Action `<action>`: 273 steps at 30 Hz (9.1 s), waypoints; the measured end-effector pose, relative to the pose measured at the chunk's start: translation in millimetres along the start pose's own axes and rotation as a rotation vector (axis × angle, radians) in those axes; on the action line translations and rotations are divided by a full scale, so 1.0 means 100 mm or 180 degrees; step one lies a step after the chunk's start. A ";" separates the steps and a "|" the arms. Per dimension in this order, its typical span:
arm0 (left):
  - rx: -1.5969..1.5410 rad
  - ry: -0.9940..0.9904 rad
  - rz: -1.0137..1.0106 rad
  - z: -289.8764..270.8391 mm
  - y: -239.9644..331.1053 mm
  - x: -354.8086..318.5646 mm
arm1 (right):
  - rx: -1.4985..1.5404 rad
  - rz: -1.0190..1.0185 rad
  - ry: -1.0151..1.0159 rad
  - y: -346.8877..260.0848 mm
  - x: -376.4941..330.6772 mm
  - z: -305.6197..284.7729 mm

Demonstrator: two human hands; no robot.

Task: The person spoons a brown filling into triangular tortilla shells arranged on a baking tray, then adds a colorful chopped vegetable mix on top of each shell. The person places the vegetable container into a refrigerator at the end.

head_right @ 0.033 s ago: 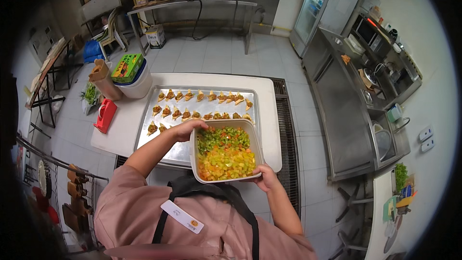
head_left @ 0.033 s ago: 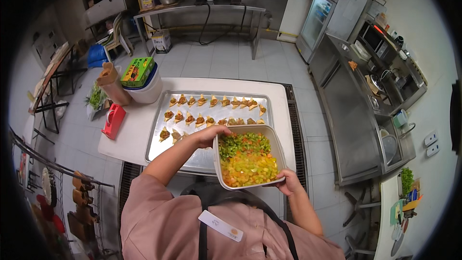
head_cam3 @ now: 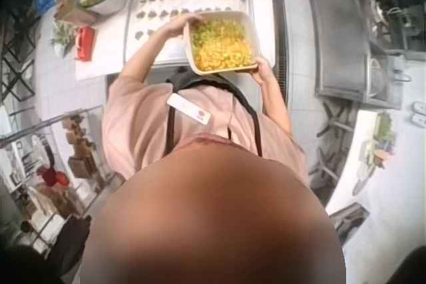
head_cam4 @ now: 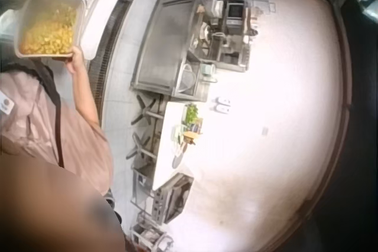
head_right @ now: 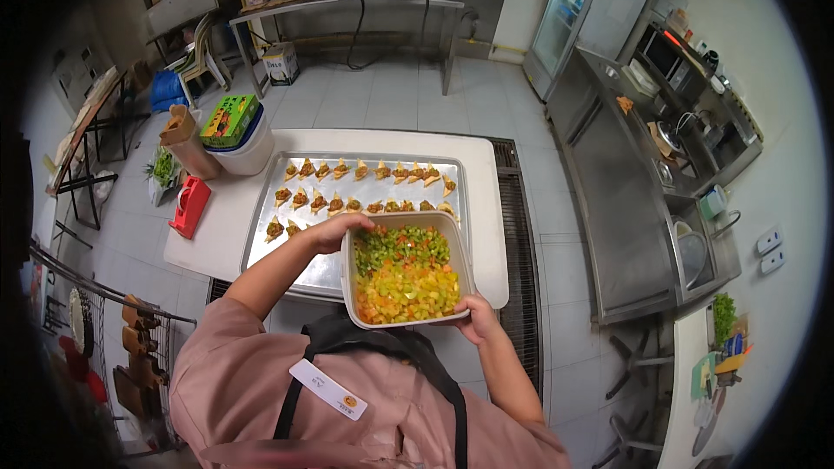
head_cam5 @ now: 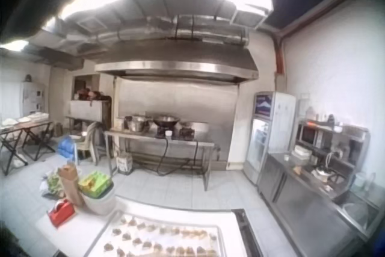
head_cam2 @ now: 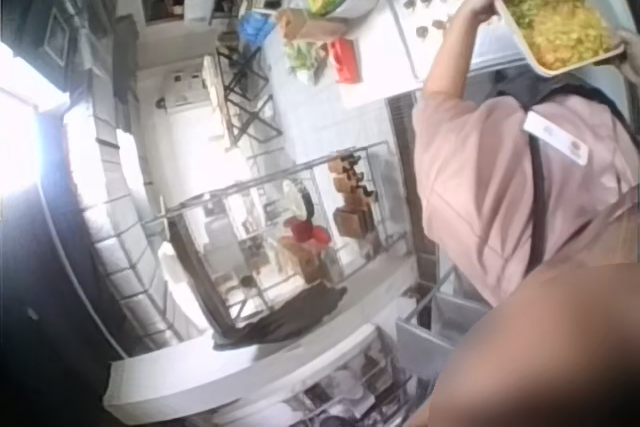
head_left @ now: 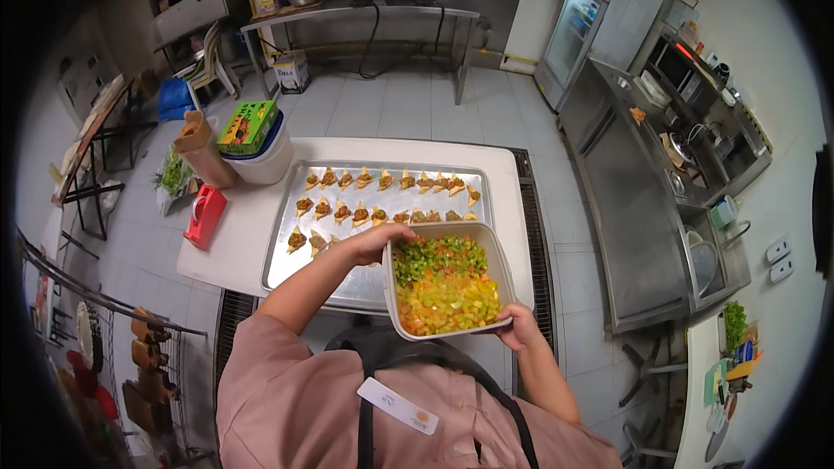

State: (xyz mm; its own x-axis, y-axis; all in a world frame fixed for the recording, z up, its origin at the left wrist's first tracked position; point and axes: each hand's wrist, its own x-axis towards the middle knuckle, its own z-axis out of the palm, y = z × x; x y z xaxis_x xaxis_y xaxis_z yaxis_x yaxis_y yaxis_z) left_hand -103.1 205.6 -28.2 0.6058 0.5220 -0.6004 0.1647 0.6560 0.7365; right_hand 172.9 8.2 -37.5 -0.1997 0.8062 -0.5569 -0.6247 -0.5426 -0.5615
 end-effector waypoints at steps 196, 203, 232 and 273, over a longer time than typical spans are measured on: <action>0.3536 0.0430 0.1412 -3.38 0.34 2.67 | 0.1536 -0.1663 0.1703 1.75 1.76 1.54; 0.3117 0.0722 0.1744 -2.87 0.54 2.27 | 0.1315 -0.1812 0.1953 1.73 1.83 1.59; 0.0776 -0.1047 0.0265 -1.22 0.24 1.05 | 0.1367 -0.1208 0.1165 0.83 1.88 0.66; 0.4088 0.1419 0.2083 -2.05 0.13 3.06 | 0.1184 -0.1424 0.1466 0.54 1.33 0.05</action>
State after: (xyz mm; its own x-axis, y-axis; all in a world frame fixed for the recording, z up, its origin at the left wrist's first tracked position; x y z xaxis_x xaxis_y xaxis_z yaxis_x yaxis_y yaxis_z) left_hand -75.5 485.6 -265.9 0.5994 0.7979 0.0634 0.6592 -0.5370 0.5264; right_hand 109.1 87.5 -138.7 0.4196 0.7066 -0.5698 -0.8029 -0.0039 -0.5961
